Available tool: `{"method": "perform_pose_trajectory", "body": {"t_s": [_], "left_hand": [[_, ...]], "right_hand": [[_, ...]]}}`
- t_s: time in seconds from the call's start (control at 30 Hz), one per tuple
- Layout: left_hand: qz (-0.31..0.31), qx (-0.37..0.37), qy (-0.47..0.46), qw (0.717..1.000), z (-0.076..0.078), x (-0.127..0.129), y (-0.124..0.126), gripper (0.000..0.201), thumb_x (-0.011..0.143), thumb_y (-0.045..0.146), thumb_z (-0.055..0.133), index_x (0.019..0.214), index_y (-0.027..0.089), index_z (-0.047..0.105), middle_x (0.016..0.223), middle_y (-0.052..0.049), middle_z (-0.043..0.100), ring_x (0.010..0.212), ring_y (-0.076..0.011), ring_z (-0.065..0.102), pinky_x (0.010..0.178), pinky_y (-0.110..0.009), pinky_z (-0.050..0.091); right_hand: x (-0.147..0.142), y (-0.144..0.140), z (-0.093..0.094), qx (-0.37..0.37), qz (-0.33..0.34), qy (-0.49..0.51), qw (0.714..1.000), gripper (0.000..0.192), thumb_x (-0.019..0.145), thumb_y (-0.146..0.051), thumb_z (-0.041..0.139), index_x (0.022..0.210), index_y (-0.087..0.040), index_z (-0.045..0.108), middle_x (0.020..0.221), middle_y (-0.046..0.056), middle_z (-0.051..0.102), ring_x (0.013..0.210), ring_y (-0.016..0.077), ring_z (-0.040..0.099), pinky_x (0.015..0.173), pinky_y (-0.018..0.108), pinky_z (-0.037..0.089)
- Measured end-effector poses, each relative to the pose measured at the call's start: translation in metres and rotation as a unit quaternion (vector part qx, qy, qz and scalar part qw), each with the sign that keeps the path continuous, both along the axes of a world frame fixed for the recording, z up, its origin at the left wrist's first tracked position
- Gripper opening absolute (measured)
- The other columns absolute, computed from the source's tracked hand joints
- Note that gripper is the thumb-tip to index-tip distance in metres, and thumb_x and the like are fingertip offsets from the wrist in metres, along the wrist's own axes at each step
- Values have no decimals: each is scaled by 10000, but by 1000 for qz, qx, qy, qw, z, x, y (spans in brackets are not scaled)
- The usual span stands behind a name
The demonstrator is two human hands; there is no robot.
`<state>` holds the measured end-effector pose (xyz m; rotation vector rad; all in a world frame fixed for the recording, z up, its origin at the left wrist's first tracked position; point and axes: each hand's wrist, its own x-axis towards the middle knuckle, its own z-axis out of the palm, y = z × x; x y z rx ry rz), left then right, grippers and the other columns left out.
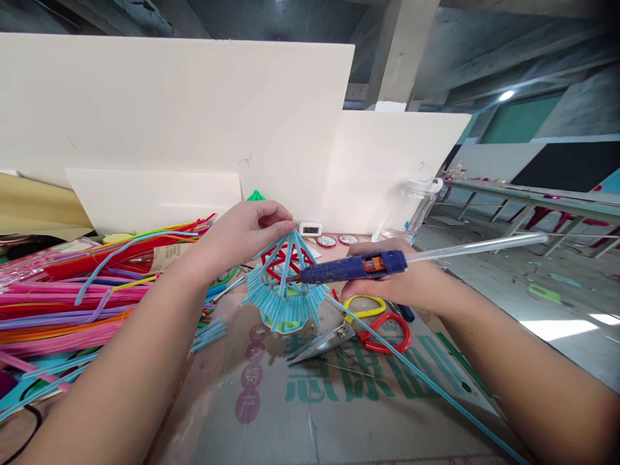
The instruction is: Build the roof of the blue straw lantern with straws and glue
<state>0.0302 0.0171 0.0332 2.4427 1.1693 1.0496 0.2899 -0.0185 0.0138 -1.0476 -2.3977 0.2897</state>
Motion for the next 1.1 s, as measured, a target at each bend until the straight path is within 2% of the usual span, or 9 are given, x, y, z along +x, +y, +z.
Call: {"method": "perform_pose_trajectory", "body": {"t_s": [0.13, 0.27, 0.47, 0.67, 0.83, 1.1], "left_hand": [[2, 3, 4, 1000, 1, 0, 0, 224, 864, 374, 545, 876, 190, 673, 712, 2, 640, 614, -110, 538, 600, -241, 416], [4, 10, 6, 1000, 0, 0, 1, 233, 863, 379, 542, 869, 187, 675, 733, -2, 649, 631, -113, 545, 600, -240, 415], [2, 14, 11, 1000, 0, 0, 2, 259, 861, 405, 533, 872, 190, 677, 799, -14, 673, 712, -135, 575, 625, -246, 423], [5, 0, 5, 1000, 0, 0, 1, 251, 856, 394, 533, 873, 188, 674, 766, -18, 671, 663, -129, 570, 598, -248, 417], [6, 8, 8, 1000, 1, 0, 0, 236, 858, 380, 536, 865, 189, 674, 772, -13, 670, 680, -128, 569, 603, -244, 408], [4, 12, 12, 1000, 0, 0, 2, 257, 861, 397, 531, 895, 188, 677, 844, -26, 688, 759, -149, 589, 640, -253, 428]], "right_hand": [[-3, -1, 3, 29, 8, -3, 1000, 316, 739, -505, 723, 818, -199, 711, 870, 39, 708, 757, 173, 627, 687, 267, 472], [-3, -2, 4, 35, -9, -3, 999, 337, 723, -514, 730, 797, -187, 702, 829, 41, 707, 719, 167, 617, 641, 258, 459], [-3, -3, 4, -16, 4, 10, 1000, 368, 717, -481, 744, 951, -199, 711, 856, 32, 721, 698, 169, 627, 623, 262, 472], [-3, -1, 3, 17, 5, 27, 999, 311, 723, -487, 736, 759, -183, 682, 800, 33, 697, 689, 164, 610, 623, 267, 467], [-2, -1, 4, 18, 18, 32, 999, 309, 727, -488, 733, 767, -185, 686, 745, 20, 695, 672, 155, 612, 613, 250, 467], [1, 1, 2, 16, 27, 14, 999, 369, 728, -449, 746, 1019, -225, 706, 996, 41, 721, 838, 198, 660, 750, 284, 511]]}}
